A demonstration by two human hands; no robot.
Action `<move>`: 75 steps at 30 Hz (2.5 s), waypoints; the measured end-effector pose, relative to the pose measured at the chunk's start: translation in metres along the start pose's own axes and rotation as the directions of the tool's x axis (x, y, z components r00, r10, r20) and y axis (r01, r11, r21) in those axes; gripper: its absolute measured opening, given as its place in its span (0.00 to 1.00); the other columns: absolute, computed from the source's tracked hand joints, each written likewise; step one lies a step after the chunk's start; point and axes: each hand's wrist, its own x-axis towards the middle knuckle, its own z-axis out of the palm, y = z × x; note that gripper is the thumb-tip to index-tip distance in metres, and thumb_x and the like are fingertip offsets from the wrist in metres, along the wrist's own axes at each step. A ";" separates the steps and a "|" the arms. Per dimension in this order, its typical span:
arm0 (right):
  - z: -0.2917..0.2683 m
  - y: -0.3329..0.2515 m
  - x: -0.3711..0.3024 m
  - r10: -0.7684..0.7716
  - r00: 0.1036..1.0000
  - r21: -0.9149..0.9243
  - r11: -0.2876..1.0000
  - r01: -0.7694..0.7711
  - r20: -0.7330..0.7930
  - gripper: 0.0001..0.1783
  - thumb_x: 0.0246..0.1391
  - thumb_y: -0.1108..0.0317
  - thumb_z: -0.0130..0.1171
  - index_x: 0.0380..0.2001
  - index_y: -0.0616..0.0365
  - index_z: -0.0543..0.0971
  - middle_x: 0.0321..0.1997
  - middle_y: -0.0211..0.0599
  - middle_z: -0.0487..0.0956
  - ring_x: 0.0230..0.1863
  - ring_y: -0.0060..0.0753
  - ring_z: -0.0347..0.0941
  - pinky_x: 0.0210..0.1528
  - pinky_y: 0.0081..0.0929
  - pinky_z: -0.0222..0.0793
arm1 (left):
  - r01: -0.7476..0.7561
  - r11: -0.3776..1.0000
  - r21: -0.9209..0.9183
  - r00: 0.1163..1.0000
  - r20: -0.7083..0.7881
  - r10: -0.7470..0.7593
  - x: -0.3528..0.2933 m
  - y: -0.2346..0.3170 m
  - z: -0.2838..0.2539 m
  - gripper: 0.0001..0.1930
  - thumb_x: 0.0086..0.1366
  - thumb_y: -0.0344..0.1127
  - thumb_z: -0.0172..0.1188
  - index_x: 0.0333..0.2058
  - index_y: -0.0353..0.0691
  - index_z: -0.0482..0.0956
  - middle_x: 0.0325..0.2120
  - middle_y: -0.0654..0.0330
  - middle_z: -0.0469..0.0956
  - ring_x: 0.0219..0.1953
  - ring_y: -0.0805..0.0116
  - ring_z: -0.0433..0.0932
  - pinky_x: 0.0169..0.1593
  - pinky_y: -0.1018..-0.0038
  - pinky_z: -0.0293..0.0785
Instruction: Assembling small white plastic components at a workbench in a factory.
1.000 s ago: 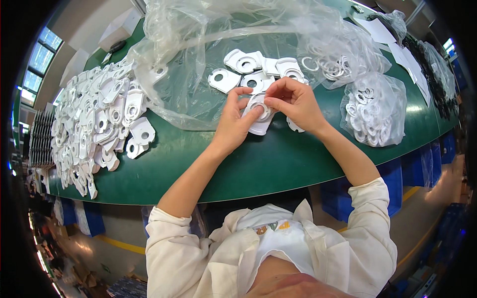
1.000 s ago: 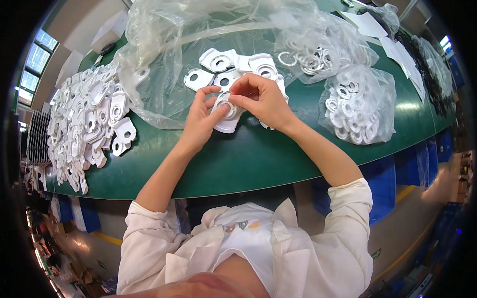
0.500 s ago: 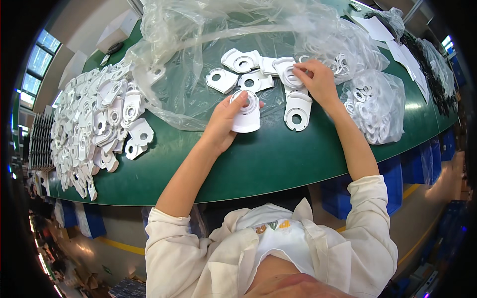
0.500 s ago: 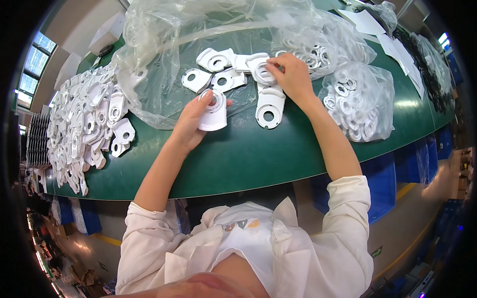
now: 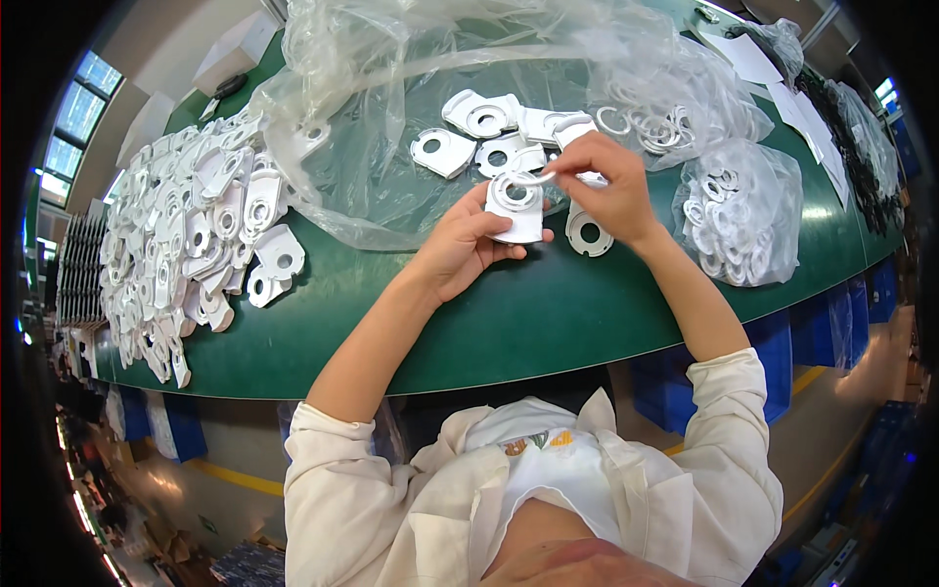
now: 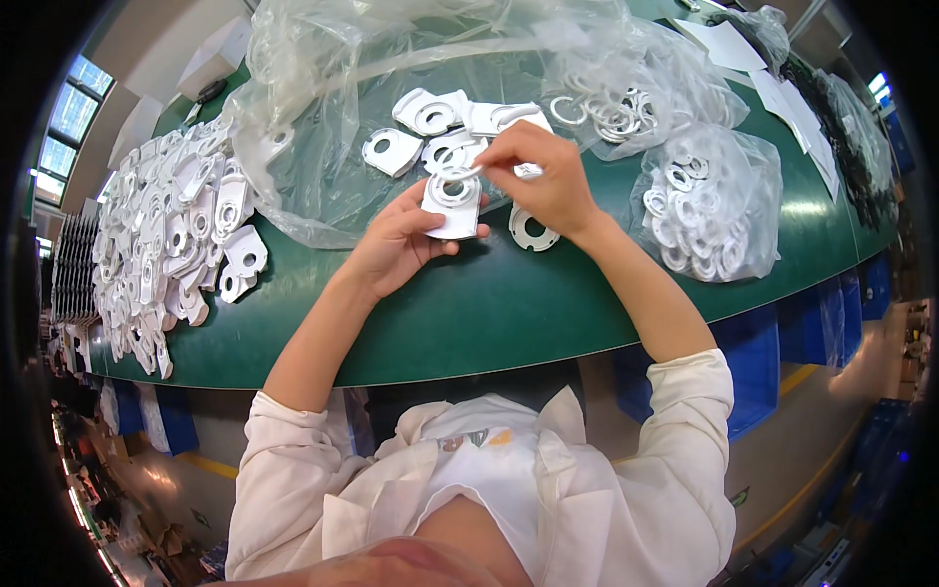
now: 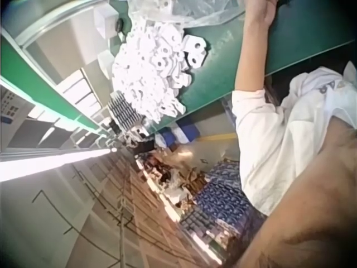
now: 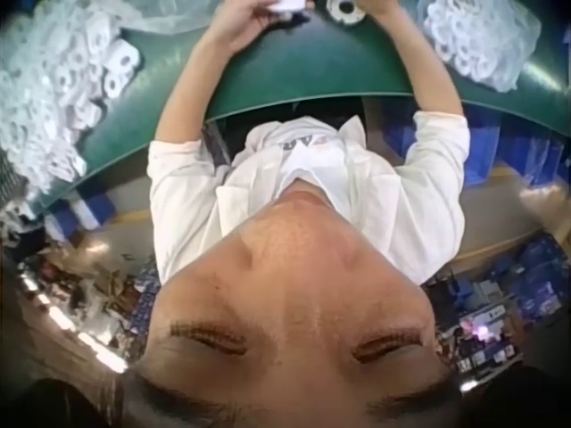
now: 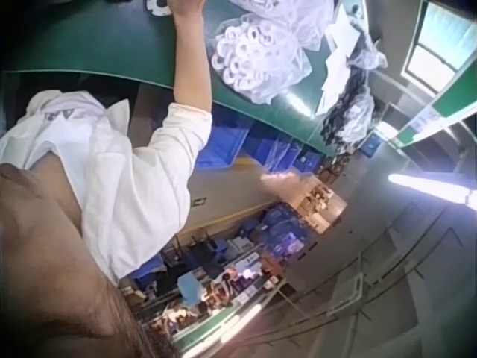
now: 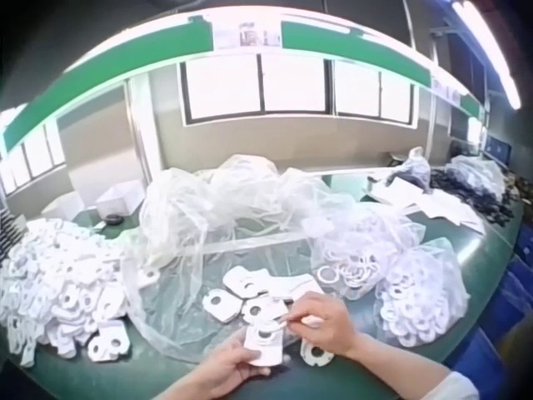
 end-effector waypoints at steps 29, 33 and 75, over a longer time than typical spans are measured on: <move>-0.002 -0.006 0.003 -0.480 0.798 -0.419 0.682 0.600 0.364 0.20 0.33 0.80 0.59 0.36 0.53 0.80 0.33 0.31 0.77 0.41 0.36 0.75 0.37 0.28 0.75 | -0.086 0.981 0.171 0.996 -0.012 0.089 -0.001 0.000 -0.002 0.19 0.65 0.28 0.48 0.55 0.36 0.62 0.42 0.52 0.78 0.34 0.67 0.82 0.22 0.84 0.68; 0.000 -0.003 0.001 -0.408 0.848 -0.439 0.729 0.525 0.337 0.22 0.34 0.81 0.59 0.39 0.53 0.80 0.36 0.31 0.78 0.43 0.38 0.74 0.40 0.30 0.74 | -0.095 0.977 0.192 0.991 -0.078 0.112 -0.002 0.007 -0.001 0.19 0.64 0.28 0.46 0.55 0.36 0.62 0.42 0.51 0.77 0.34 0.65 0.82 0.22 0.83 0.69; 0.007 -0.004 -0.005 0.363 0.838 0.175 0.870 -0.462 0.408 0.07 0.57 0.71 0.57 0.35 0.64 0.78 0.31 0.28 0.78 0.32 0.14 0.69 0.34 0.16 0.66 | -0.274 0.367 0.889 0.865 0.061 0.498 -0.002 -0.019 0.007 0.10 0.70 0.35 0.45 0.38 0.35 0.71 0.24 0.53 0.76 0.25 0.66 0.73 0.32 0.72 0.67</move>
